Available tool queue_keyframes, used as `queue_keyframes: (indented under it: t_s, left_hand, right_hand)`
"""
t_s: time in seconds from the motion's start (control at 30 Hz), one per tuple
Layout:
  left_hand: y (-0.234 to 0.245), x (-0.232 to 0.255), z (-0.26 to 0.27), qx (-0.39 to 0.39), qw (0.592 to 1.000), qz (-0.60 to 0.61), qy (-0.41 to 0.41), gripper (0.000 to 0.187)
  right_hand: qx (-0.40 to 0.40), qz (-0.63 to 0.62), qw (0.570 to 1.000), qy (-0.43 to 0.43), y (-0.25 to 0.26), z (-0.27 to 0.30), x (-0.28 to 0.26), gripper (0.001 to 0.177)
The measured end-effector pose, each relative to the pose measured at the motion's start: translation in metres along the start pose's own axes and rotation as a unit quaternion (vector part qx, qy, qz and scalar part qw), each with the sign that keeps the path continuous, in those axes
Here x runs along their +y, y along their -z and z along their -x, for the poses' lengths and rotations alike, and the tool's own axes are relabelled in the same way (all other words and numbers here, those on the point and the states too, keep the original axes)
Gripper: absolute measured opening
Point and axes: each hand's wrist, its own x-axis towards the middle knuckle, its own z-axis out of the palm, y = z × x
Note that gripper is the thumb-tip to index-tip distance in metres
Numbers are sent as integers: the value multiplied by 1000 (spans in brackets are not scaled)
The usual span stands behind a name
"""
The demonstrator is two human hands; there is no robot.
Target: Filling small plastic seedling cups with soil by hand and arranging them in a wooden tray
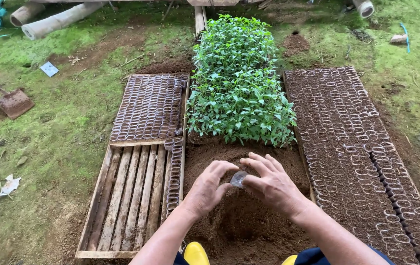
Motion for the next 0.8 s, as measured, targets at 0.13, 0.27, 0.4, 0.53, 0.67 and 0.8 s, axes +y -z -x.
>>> queue_keyframes:
  t_s: [0.13,0.27,0.4,0.53,0.67,0.8]
  left_hand:
    - [-2,9,1,-19,993,-87,-75,34]
    - [-11,-8,-1,-27,980,-160,-119,24]
    - [-25,-40,-1,-32,951,-258,-170,22]
    - [5,8,0,-35,912,-298,-281,13]
    - [8,14,2,-66,917,-255,-299,14]
    - [4,21,6,-93,918,-211,-324,15]
  right_hand:
    - [31,11,999,35,-12,3,3,16]
    - [6,-17,999,27,-8,3,2,16]
    - [-28,-61,998,6,-1,2,-2,12]
    - [-35,-151,986,65,0,3,10,18]
    - [-77,-211,973,55,2,5,9,12]
    - [-86,-215,968,92,-13,9,15,32]
